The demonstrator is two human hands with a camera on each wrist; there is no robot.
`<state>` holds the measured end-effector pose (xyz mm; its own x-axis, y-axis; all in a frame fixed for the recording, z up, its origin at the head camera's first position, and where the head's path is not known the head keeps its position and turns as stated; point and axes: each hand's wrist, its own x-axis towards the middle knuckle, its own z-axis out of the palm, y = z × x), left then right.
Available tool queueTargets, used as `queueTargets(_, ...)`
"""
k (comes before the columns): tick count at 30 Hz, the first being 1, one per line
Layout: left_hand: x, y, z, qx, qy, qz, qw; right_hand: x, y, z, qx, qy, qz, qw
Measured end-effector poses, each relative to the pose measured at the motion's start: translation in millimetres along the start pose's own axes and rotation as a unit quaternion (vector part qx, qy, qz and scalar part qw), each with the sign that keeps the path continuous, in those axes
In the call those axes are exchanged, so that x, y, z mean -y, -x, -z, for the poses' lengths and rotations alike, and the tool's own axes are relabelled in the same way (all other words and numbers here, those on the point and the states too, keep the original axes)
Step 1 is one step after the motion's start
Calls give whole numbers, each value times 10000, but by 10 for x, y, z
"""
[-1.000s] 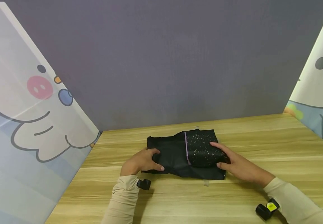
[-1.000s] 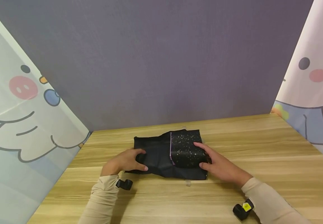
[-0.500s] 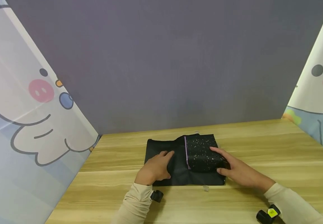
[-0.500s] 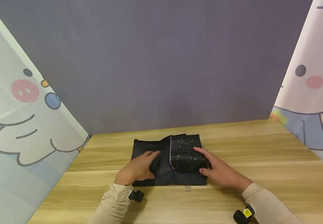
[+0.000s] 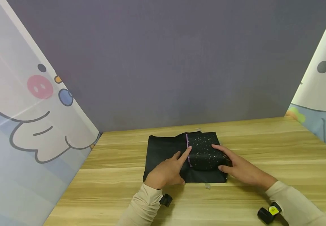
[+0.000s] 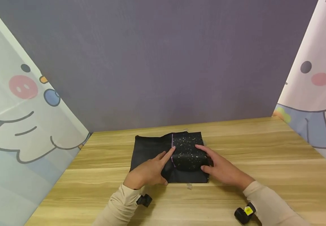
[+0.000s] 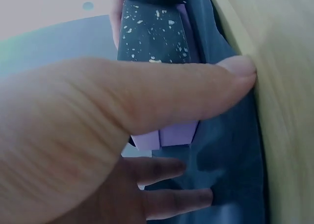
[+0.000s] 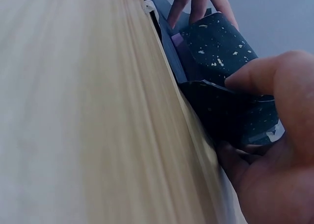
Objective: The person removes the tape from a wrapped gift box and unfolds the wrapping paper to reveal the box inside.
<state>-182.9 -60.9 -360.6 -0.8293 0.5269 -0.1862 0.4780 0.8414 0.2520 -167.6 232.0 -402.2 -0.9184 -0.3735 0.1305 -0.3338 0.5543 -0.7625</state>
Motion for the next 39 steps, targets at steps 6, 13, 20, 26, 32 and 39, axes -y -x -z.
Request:
queueTargets(6, -2, -26, 8, 94, 56, 106, 9999, 47, -23, -23, -304, -27, 114, 9995)
queueTargets(13, 9, 2, -16, 26, -52, 141, 9999, 79, -46, -78, -887, 267, 254, 9954)
queueTargets(20, 17, -3, -30, -66, -66, 47, 9999, 76, -12, 35, -1138, -19, -172, 9933)
queueTargets(26, 30, 14, -37, -99, -52, 21, 9999, 15, 5, 129, -1170, -290, -248, 9924)
queueTargets(32, 49, 10, -37, -113, -93, -31, 9999, -40, 8, 207, -1165, -309, -295, 9923)
queueTargets(39, 35, 9, -38, -115, -98, -90, 9998, -140, 47, 388, -1196, -54, -382, 9921)
